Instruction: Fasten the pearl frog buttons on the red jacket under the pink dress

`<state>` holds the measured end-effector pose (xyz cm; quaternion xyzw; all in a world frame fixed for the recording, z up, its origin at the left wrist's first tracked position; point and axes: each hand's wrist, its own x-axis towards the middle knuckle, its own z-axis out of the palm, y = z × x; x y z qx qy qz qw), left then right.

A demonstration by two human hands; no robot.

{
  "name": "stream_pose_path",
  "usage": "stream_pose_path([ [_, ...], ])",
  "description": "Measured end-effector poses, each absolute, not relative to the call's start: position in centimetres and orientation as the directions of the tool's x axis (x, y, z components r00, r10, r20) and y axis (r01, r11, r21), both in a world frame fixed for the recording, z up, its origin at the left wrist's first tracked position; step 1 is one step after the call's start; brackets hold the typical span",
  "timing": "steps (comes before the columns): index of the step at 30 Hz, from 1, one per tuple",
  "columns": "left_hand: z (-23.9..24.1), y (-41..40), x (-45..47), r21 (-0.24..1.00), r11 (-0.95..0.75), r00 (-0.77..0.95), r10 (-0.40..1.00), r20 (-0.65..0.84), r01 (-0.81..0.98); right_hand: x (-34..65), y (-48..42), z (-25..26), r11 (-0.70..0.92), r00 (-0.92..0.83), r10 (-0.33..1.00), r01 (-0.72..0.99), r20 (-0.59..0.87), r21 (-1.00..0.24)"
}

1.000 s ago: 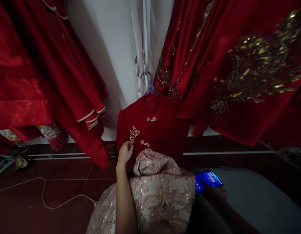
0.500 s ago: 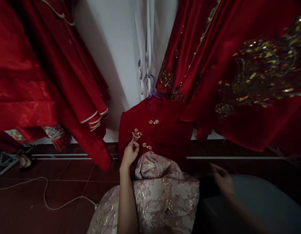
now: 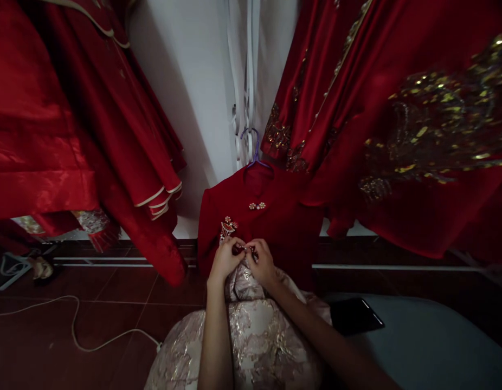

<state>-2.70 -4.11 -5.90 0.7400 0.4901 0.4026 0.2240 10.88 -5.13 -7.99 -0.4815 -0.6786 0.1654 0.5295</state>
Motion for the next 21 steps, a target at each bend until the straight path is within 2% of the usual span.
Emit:
stream_pose_path([
  [4,-6.0,-4.1,-2.9,0.740,-0.410,0.190,0.910,0.368,0.533,11.0,-5.1,-9.8,0.461,0.136,0.804,0.474,0.579,-0.750],
  [8,-6.3,-4.1,-3.0,0.741,-0.404,0.197,0.914,0.356,0.536,11.4,-4.5,-10.3,0.391,0.217,0.827,0.442,0.519,-0.807],
  [14,-6.5,-3.9,-3.1,0.785,-0.371,0.176,0.928,0.327,0.496,12.6,-3.4,-10.3,0.342,0.138,0.899,0.374,0.416,-0.862],
  [21,-6.4,-3.9,-3.0,0.788,-0.362,0.193,0.932,0.307,0.497,12.9,-3.3,-10.5,0.353,0.130,0.898,0.355,0.419,-0.866],
])
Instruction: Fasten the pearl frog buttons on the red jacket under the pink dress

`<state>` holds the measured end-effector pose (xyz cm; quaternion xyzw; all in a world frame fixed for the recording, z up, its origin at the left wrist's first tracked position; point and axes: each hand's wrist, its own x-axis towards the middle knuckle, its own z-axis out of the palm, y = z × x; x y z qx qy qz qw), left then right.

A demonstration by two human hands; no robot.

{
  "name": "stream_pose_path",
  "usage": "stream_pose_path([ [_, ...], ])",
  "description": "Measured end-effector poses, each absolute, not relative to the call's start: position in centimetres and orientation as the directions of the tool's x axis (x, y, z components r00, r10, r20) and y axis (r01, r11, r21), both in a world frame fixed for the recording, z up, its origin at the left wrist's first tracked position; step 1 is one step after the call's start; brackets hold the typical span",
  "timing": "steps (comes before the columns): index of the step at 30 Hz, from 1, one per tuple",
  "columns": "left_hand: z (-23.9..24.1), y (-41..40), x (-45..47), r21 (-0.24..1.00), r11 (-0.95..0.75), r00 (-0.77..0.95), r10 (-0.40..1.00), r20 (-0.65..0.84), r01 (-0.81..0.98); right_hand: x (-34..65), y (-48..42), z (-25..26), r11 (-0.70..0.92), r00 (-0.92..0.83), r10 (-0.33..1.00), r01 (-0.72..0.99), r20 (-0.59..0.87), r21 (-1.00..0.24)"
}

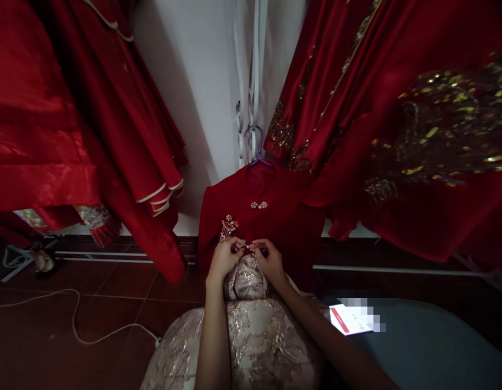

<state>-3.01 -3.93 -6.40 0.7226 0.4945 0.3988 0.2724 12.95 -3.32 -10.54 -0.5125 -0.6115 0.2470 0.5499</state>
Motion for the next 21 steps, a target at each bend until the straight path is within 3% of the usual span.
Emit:
stream_pose_path([
  [21,-6.58,-3.78,-2.66,0.780,-0.395,0.207,0.919,0.336,0.485,13.02,-3.48,-10.36,0.413,0.070,0.887,0.322,0.457,-0.852],
])
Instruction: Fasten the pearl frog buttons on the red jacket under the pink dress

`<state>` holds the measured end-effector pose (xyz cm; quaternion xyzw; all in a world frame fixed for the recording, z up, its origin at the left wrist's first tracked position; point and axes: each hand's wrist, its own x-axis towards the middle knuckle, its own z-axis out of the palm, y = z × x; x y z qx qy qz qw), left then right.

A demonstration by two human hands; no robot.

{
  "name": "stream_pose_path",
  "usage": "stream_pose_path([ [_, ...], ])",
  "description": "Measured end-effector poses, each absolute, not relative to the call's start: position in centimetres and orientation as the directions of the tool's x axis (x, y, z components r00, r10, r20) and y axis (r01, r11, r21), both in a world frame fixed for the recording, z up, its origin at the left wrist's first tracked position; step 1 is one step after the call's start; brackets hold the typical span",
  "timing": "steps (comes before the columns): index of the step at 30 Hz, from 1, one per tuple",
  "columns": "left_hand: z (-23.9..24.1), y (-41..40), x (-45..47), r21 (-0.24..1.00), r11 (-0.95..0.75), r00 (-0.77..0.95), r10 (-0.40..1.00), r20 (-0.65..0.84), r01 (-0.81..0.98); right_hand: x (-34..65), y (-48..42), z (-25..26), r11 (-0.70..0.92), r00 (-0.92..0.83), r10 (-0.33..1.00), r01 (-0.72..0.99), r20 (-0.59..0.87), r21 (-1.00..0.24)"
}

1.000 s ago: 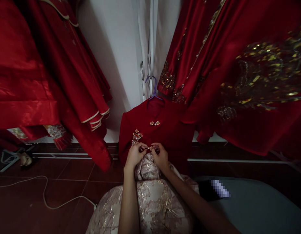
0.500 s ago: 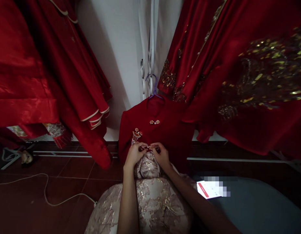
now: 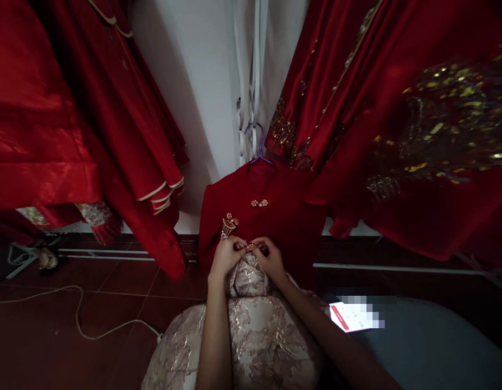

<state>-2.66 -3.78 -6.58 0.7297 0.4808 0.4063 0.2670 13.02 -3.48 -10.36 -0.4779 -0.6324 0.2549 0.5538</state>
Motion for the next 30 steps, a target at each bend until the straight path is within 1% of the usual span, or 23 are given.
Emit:
stream_pose_path([
  [5,-6.82,-3.75,-2.54,0.786,-0.379,0.191,0.925,0.327,0.488,13.38,-3.33,-10.41,0.370,0.067,0.916,0.232,0.394,-0.899],
  [10,-6.74,-3.88,-2.31,0.821,-0.363,0.184,0.932,0.313,0.441,13.48,-3.24,-10.54,0.361,0.084,0.919,0.213,0.385,-0.908],
  [15,-7.00,-3.78,-2.41,0.870,-0.304,0.207,0.949,0.239,0.389,13.46,-3.42,-10.39,0.385,0.066,0.910,0.230,0.409,-0.894],
  [20,-6.93,-3.80,-2.40,0.884,-0.303,0.209,0.948,0.241,0.357,13.43,-3.36,-10.34,0.390,0.066,0.909,0.220,0.412,-0.894],
  [24,-6.67,-3.82,-2.20,0.869,-0.310,0.181,0.949,0.258,0.385,13.47,-3.19,-10.53,0.404,0.055,0.903,0.237,0.427,-0.884],
  [27,-6.66,-3.73,-1.99,0.876,-0.289,0.161,0.956,0.244,0.387,13.42,-3.27,-10.63,0.417,0.037,0.897,0.251,0.440,-0.873],
  [30,-6.75,-3.72,-1.80,0.910,-0.242,0.148,0.968,0.203,0.336,13.20,-3.60,-10.58,0.460,0.019,0.869,0.335,0.494,-0.822],
])
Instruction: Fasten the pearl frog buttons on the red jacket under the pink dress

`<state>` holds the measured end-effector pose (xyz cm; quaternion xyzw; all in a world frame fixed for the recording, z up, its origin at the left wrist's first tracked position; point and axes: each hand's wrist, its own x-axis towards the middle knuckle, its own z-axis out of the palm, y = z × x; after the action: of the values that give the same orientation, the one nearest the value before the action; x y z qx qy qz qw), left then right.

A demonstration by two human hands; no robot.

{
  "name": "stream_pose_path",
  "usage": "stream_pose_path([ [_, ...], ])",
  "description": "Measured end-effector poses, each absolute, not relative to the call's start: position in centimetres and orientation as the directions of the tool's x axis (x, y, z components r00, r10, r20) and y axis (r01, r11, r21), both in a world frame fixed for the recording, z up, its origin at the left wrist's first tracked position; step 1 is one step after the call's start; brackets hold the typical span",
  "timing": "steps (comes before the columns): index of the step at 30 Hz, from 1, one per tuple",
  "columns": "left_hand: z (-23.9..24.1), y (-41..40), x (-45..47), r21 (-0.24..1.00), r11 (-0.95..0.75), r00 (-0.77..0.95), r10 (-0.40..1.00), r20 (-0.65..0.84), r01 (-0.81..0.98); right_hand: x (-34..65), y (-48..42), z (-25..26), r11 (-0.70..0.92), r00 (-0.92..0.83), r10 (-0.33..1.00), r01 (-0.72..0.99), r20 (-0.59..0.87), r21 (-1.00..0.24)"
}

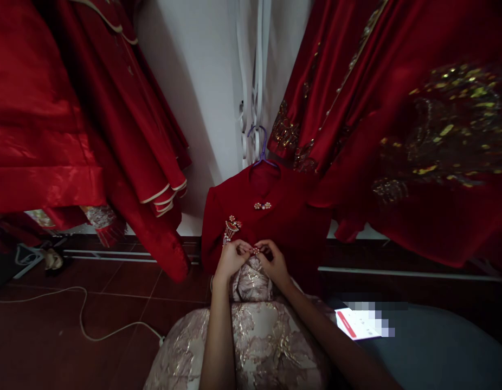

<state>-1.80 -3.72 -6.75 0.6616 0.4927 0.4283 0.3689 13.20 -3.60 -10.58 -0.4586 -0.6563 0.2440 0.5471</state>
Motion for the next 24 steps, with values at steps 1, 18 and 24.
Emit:
stream_pose_path([
  [1,-6.8,-3.8,-1.8,0.919,-0.227,0.149,0.971,0.188,0.322,13.1,-3.7,-10.5,0.479,0.001,0.855,0.387,0.519,-0.788],
  [18,-6.4,1.6,-2.5,0.923,0.011,-0.156,0.985,-0.076,-0.384,12.6,-4.7,-11.1,0.541,0.074,0.760,0.480,0.646,-0.690],
  [24,-5.8,0.6,-2.0,0.864,0.027,-0.042,0.998,-0.056,-0.503,12.6,-4.6,-11.0,0.506,0.061,0.795,0.484,0.604,-0.714],
])
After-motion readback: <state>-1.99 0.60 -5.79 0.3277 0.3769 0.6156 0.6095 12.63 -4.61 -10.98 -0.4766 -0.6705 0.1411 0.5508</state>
